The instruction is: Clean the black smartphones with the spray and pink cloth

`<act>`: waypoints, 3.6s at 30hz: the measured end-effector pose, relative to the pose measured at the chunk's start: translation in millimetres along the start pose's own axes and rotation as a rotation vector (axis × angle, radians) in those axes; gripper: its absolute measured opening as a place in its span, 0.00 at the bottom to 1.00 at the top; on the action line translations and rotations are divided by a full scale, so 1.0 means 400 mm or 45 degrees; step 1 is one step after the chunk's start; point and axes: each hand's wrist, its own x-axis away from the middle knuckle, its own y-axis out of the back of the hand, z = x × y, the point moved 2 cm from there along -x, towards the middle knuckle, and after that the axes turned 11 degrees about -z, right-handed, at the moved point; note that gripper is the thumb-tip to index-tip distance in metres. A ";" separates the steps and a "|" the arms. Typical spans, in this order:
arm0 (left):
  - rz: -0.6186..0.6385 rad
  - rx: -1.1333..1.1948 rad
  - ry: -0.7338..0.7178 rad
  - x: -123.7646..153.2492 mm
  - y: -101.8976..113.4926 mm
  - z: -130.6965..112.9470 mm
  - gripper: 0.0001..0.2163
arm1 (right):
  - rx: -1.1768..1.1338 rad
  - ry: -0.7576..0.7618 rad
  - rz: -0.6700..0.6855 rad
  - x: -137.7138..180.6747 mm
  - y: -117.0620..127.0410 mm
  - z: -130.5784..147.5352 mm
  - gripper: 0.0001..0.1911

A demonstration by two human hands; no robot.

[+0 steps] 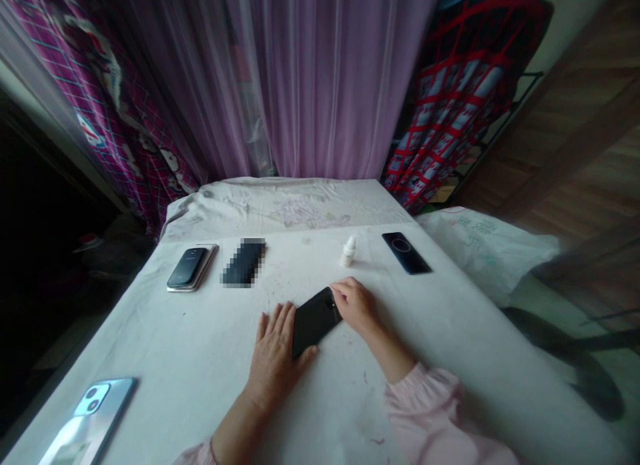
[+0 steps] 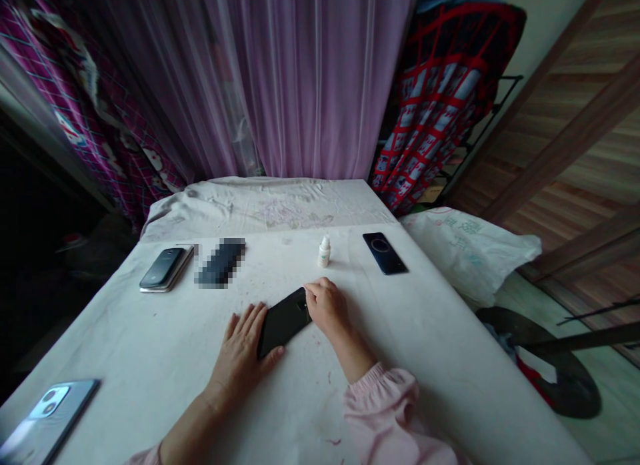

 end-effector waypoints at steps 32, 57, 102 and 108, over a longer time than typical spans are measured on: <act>0.024 0.034 0.064 -0.014 0.009 -0.018 0.30 | 0.031 0.060 -0.167 0.140 0.048 -0.040 0.17; 0.123 0.115 -0.044 0.013 -0.007 0.031 0.38 | -0.175 0.500 -0.123 0.174 0.028 0.041 0.19; 0.112 0.111 -0.051 0.009 0.003 0.023 0.37 | 0.086 0.259 -0.084 0.033 0.004 0.005 0.17; 0.111 0.116 -0.049 0.010 0.000 0.024 0.37 | 0.084 0.222 -0.078 0.018 -0.012 0.019 0.17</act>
